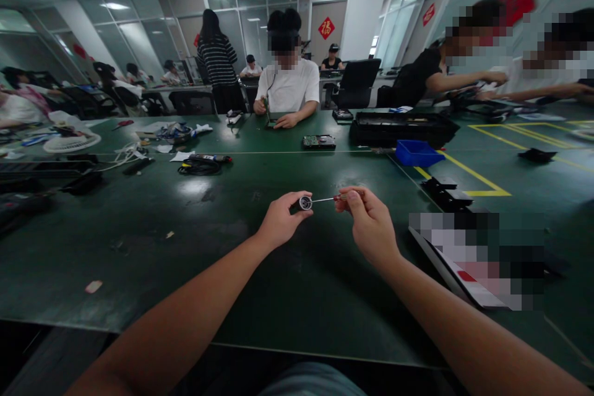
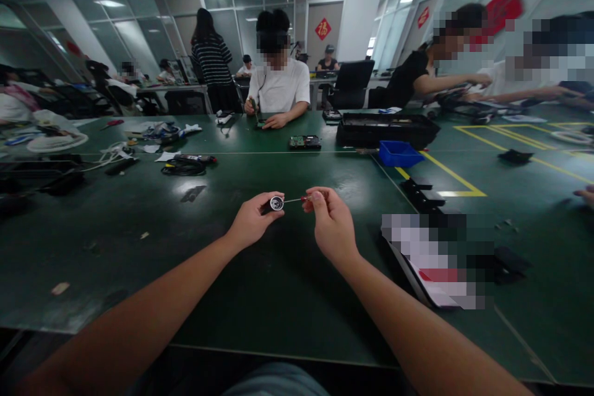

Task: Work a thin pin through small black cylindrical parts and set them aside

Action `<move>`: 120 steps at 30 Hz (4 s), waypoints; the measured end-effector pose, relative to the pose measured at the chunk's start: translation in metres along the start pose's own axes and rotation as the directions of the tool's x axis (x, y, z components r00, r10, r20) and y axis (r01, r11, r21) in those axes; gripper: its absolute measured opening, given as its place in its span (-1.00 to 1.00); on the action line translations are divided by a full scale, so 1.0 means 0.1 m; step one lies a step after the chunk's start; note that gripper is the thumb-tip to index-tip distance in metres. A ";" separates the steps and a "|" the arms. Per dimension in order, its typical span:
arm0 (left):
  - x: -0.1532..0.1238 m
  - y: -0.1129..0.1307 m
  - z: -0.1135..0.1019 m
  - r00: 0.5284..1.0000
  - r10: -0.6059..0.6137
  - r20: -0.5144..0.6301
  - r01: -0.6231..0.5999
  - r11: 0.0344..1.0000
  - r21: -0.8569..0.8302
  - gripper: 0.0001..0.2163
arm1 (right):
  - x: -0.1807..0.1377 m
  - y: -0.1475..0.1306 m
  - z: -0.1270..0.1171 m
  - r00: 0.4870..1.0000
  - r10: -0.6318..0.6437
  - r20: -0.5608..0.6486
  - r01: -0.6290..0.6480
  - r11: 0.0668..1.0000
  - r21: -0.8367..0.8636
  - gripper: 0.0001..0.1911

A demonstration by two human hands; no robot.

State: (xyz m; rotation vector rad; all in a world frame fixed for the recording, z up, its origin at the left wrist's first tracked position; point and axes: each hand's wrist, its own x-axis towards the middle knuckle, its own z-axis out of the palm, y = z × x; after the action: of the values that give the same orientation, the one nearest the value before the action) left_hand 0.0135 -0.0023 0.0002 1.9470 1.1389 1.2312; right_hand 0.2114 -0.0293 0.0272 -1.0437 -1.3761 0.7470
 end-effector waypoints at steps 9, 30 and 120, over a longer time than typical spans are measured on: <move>0.07 0.06 0.00 0.977 0.171 0.128 -0.189 0.972 0.139 -0.67 | 0.13 0.14 0.04 0.872 0.490 0.004 -0.402 0.710 0.578 -0.78; 0.03 -0.01 -0.01 0.990 -0.003 0.141 -0.025 0.979 0.200 -0.64 | 0.05 0.08 -0.02 0.999 0.015 -0.049 -0.021 0.992 -0.122 -0.71; 0.06 -0.05 -0.12 0.976 -0.064 0.209 -0.014 0.935 0.355 -0.66 | 0.07 0.03 -0.06 0.996 -0.078 0.035 0.086 0.906 -0.415 -0.72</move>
State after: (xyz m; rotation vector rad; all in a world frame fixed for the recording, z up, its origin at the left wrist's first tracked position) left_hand 0.0023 0.0054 0.0035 2.2570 1.3353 0.8109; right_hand 0.2184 -0.0225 0.0275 -1.3011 -1.6269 0.4051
